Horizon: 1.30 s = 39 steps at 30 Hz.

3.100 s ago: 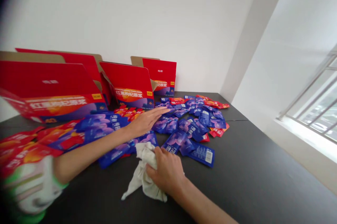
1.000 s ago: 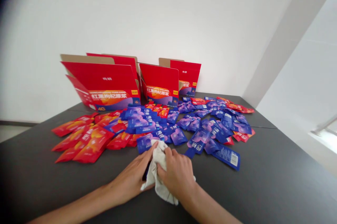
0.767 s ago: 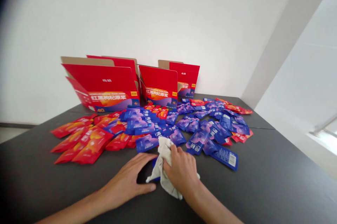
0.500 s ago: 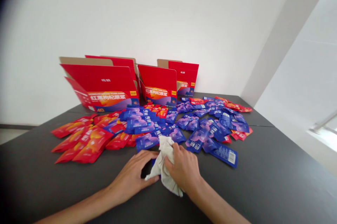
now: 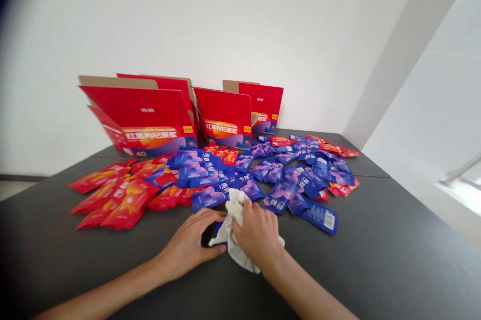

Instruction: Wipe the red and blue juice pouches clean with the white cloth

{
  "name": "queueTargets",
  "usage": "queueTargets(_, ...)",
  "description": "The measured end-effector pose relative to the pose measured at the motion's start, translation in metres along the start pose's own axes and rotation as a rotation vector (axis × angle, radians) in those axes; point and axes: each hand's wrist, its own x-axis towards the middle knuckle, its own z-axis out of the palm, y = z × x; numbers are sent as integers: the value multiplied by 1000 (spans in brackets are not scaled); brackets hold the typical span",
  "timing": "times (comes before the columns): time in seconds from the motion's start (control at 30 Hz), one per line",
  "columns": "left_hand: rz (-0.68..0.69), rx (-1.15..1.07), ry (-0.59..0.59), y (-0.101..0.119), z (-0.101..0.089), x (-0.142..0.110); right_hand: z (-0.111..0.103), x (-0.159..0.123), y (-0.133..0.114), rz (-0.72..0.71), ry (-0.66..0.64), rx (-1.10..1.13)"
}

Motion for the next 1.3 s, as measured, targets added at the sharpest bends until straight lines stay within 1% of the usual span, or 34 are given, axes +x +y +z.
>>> queueTargets(0.1, 19, -10, -28, 1, -2, 0, 3, -3, -8, -78, 7, 73)
queueTargets(0.17, 17, -7, -40, 2, -3, 1, 3, -3, -9, -91, -1, 70)
queueTargets(0.23, -1, 11, -32, 2, -3, 2, 1, -2, -6, -52, -8, 24)
queueTargets(0.33, -19, 26, -21, 2, -2, 4, -2, 1, 1, 46, -8, -38)
queueTargets(0.37, -17, 27, -21, 2, -2, 4, -2, 0, 1, 50, -7, -39)
queueTargets(0.4, -9, 26, -26, 1, -2, 3, -1, 0, 0, 32, -4, -31)
queueTargets(0.5, 26, 13, -39, 0, -3, 2, 1, -3, -6, -91, -6, 25)
queueTargets(0.57, 33, 7, -33, 0, -3, 1, -1, -3, -6, -116, -26, 26)
queueTargets(0.7, 2, 11, 1, -1, 0, 2, -7, 1, 5, 33, -51, -61)
queueTargets(0.73, 1, 13, 4, -1, 0, 2, -8, 2, 6, 45, -52, -62)
queueTargets(0.77, 7, 18, -1, -1, 0, 2, -8, 2, 6, 28, -53, -48)
queueTargets(0.87, 52, 32, -33, -2, -1, 2, -5, -2, 1, -113, -45, 28)
queueTargets(0.93, 67, 35, -38, -3, -1, 2, -4, -3, -1, -145, -55, 35)
queueTargets(0.97, 60, 37, -30, -3, -1, 2, -5, -2, -1, -120, -60, 16)
queueTargets(1.07, 23, 45, -10, -2, 1, 3, -9, 0, 5, 18, -78, -62)
queueTargets(1.1, 16, 47, -9, -2, 1, 4, -9, 1, 6, 34, -76, -73)
queueTargets(1.13, 17, 47, -12, -1, 1, 4, -9, 1, 6, 17, -76, -69)
queueTargets(1.27, 46, 40, -42, 1, 0, 4, -5, -2, 0, -165, -72, 18)
queueTargets(1.3, 51, 41, -47, 1, -1, 4, -5, -2, 0, -176, -75, 27)
